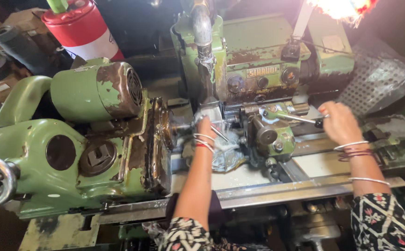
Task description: The person repeatedly picks small metal rods from a tray, inserts them into a lathe chuck, operates the machine, and then removes the rods to place them back into the tray. This cycle is repeated multiple times throughout the clip.
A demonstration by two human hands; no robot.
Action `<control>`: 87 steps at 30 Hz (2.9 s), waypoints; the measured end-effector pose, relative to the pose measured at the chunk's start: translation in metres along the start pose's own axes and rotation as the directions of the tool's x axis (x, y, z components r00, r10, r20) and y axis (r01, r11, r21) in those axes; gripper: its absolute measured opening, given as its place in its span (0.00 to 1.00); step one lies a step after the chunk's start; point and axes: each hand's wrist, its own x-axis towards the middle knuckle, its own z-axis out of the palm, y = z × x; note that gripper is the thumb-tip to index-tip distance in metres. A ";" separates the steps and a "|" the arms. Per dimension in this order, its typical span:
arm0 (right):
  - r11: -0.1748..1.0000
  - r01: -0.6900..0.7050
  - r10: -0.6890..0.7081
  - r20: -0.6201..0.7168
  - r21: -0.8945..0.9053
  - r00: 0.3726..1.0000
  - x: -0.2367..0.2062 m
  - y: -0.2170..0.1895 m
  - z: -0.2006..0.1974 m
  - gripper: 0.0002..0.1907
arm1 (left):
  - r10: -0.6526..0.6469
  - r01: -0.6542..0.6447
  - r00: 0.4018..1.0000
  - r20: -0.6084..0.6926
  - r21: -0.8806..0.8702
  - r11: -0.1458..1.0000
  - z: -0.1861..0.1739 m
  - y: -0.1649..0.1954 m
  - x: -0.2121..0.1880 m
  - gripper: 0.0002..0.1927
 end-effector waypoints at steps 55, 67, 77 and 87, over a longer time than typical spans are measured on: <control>0.968 -0.240 0.224 0.169 0.076 0.960 -0.019 -0.001 0.055 0.11 | 0.283 -0.293 0.875 -0.392 0.036 0.956 0.019 -0.033 0.029 0.32; 0.972 -0.216 0.200 0.165 0.090 0.966 -0.017 0.000 0.055 0.10 | 0.322 -0.315 0.858 -0.401 0.086 0.945 0.017 -0.030 0.028 0.31; 0.968 -0.236 0.219 0.166 0.086 0.961 -0.011 -0.003 0.053 0.11 | 0.328 -0.340 0.857 -0.397 0.041 0.939 0.019 -0.031 0.033 0.26; 0.990 -0.126 0.108 0.241 0.060 0.965 0.001 0.033 0.070 0.13 | 0.351 -0.396 0.854 -0.384 -0.042 0.917 0.020 -0.031 0.034 0.24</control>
